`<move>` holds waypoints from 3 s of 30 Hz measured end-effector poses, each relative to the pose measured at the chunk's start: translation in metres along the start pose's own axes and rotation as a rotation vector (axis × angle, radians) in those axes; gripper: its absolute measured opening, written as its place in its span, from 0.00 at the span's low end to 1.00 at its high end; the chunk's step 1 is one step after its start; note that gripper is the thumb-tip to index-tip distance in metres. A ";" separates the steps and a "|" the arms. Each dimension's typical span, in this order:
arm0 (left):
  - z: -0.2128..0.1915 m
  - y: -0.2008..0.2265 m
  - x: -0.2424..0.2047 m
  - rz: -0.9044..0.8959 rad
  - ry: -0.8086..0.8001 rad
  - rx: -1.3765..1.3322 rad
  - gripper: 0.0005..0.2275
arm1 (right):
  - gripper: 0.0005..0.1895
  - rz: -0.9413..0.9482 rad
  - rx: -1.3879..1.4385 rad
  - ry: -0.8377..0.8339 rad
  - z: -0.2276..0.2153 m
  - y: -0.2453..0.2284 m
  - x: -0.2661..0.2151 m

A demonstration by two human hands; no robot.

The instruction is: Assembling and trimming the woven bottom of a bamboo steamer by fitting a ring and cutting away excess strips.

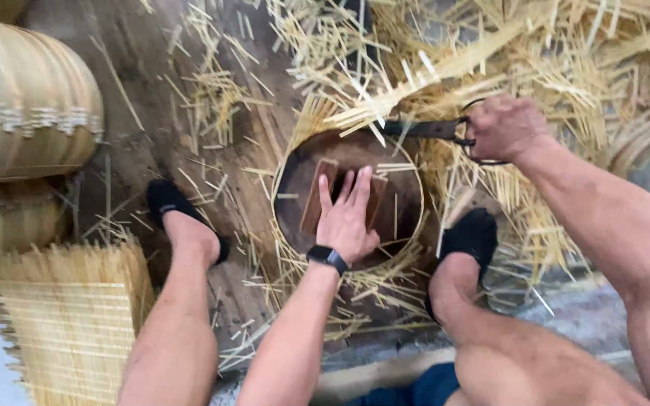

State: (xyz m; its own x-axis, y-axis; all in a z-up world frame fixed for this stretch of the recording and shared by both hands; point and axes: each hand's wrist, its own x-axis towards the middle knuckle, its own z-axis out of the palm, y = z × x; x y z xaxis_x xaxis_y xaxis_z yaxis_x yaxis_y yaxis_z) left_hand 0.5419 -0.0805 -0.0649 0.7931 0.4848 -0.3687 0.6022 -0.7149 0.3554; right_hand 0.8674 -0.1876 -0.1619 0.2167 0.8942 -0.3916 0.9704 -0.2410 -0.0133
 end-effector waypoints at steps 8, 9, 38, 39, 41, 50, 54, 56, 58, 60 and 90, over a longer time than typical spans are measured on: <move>0.000 0.005 0.002 0.044 -0.045 -0.020 0.52 | 0.24 -0.055 -0.221 0.197 -0.029 -0.055 0.031; -0.003 0.005 0.004 0.049 -0.040 -0.005 0.51 | 0.22 -0.060 -0.214 0.161 -0.033 -0.057 0.039; 0.006 -0.006 -0.017 0.227 -0.079 0.077 0.28 | 0.27 -0.054 -0.155 0.299 -0.004 -0.030 0.020; 0.004 -0.008 -0.019 0.247 -0.113 0.098 0.29 | 0.23 -0.024 -0.084 0.091 -0.007 -0.025 0.019; -0.001 -0.006 -0.022 0.248 -0.158 0.100 0.29 | 0.23 -0.016 -0.038 0.096 -0.014 -0.016 0.010; 0.009 -0.035 -0.030 0.458 -0.215 0.274 0.15 | 0.25 -0.103 -0.214 0.009 -0.064 -0.068 0.026; 0.006 -0.050 -0.032 0.568 -0.217 0.351 0.13 | 0.18 -0.080 -0.117 -0.246 -0.069 -0.052 0.029; 0.003 -0.050 -0.030 0.577 -0.244 0.358 0.12 | 0.16 -0.049 -0.109 -0.311 -0.060 -0.038 0.030; 0.003 -0.049 -0.029 0.581 -0.271 0.365 0.12 | 0.14 -0.021 -0.100 -0.374 -0.045 -0.023 0.028; 0.004 -0.049 -0.030 0.573 -0.290 0.358 0.14 | 0.14 0.053 -0.069 -0.253 -0.022 -0.007 0.024; -0.017 -0.111 0.057 -0.357 0.356 -0.196 0.26 | 0.34 0.145 0.485 -0.739 0.008 0.073 -0.106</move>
State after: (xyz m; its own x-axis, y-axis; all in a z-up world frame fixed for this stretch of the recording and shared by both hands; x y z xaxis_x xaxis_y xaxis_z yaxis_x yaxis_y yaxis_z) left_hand 0.5217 0.0356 -0.1109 0.4977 0.8453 -0.1942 0.8184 -0.3836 0.4278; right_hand 0.9145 -0.3031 -0.1288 0.0476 0.4119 -0.9100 0.7507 -0.6157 -0.2394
